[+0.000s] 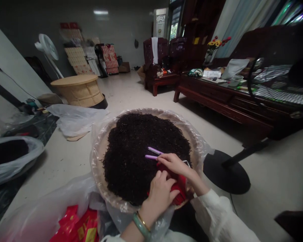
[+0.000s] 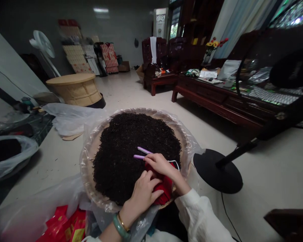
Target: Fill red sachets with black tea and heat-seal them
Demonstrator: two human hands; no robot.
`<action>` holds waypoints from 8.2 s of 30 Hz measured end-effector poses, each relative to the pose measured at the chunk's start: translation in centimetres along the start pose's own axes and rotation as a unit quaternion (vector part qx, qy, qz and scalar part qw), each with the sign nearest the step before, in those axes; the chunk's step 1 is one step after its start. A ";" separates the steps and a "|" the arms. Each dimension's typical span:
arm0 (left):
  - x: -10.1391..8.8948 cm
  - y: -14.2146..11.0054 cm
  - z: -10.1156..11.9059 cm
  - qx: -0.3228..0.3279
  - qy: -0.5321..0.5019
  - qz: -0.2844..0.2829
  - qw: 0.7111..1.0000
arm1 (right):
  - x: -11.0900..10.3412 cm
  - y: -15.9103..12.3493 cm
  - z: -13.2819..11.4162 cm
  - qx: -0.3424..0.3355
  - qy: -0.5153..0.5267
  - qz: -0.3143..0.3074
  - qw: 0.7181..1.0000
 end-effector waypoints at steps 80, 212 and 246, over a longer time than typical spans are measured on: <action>-2.5 -2.3 -10.3 -0.200 -0.442 0.425 0.764 | 6.4 -0.4 -4.6 -0.049 0.163 -0.069 0.983; -4.4 -6.0 -14.0 -0.094 -0.544 0.012 0.834 | 8.9 0.3 -11.5 -0.185 -0.138 -0.250 0.940; 1.1 -7.2 -16.7 -0.268 -0.800 0.126 0.522 | 10.6 4.8 -2.4 -0.131 -0.363 -0.017 0.922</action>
Point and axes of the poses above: each hand's wrist, its own y-axis towards the middle knuckle, its own x-axis out of the palm, z = x × y, the point moved 3 cm from there along y, towards the middle knuckle, and after that the axes turned 3 degrees about y, right-handed, at the moved point
